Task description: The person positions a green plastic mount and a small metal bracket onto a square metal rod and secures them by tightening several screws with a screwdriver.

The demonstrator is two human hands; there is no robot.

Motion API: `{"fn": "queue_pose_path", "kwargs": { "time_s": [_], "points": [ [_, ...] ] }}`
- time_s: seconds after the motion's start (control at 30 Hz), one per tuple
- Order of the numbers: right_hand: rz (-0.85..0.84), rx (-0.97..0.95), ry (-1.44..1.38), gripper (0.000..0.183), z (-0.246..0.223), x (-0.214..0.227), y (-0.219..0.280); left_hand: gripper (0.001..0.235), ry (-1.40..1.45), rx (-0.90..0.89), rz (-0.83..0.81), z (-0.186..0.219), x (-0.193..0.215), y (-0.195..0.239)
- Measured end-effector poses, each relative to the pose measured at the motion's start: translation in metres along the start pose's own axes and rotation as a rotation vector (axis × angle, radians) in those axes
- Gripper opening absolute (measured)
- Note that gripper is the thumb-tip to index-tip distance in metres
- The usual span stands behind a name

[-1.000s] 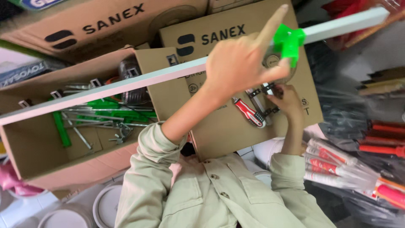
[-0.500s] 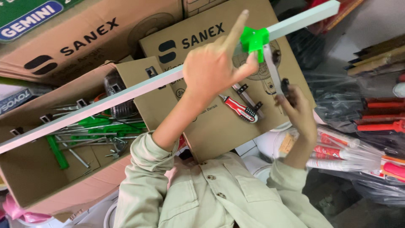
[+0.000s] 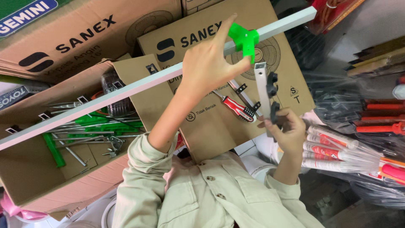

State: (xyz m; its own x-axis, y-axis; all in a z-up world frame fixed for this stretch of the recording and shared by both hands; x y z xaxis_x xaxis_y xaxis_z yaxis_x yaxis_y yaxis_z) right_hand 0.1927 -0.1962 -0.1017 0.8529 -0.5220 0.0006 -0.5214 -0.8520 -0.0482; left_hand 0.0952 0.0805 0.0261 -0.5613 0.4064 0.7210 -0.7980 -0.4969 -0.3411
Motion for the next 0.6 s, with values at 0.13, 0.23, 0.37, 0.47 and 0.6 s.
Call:
{"fn": "queue_pose_path", "kwargs": {
  "time_s": [0.13,0.23,0.37,0.47,0.6],
  "points": [
    [0.05,-0.031,-0.036,0.026,0.01,-0.009,0.008,0.108,-0.081,0.016,-0.111,-0.01,-0.011,-0.002],
    [0.135,-0.025,-0.056,0.027,0.022,-0.007,0.015,0.11,0.015,0.094,-0.184,-0.022,-0.019,0.001],
    [0.144,0.058,-0.201,0.031,0.035,-0.015,0.02,0.107,0.023,-0.062,-0.091,-0.011,-0.011,0.003],
    [0.11,0.051,-0.232,0.032,0.041,-0.026,0.024,0.101,0.074,0.027,-0.167,-0.012,-0.008,0.002],
    [0.051,0.0,-0.31,0.029,0.048,-0.044,0.022,0.099,0.098,0.072,-0.179,-0.003,0.005,-0.002]
  ]
}}
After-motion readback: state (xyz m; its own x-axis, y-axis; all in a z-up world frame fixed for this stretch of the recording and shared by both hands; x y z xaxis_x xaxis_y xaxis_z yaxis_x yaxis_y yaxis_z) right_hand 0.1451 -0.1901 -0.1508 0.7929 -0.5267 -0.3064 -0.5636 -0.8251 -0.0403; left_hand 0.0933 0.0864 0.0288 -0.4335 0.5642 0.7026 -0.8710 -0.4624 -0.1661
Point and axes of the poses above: each hand's wrist, its own y-axis away from the middle knuckle, its own x-axis out of the back of the hand, z = x × y, the point moved 8 cm from there along -y, towards the middle knuckle, and after that the axes turned 8 degrees about -z, right-handed, at the moved point
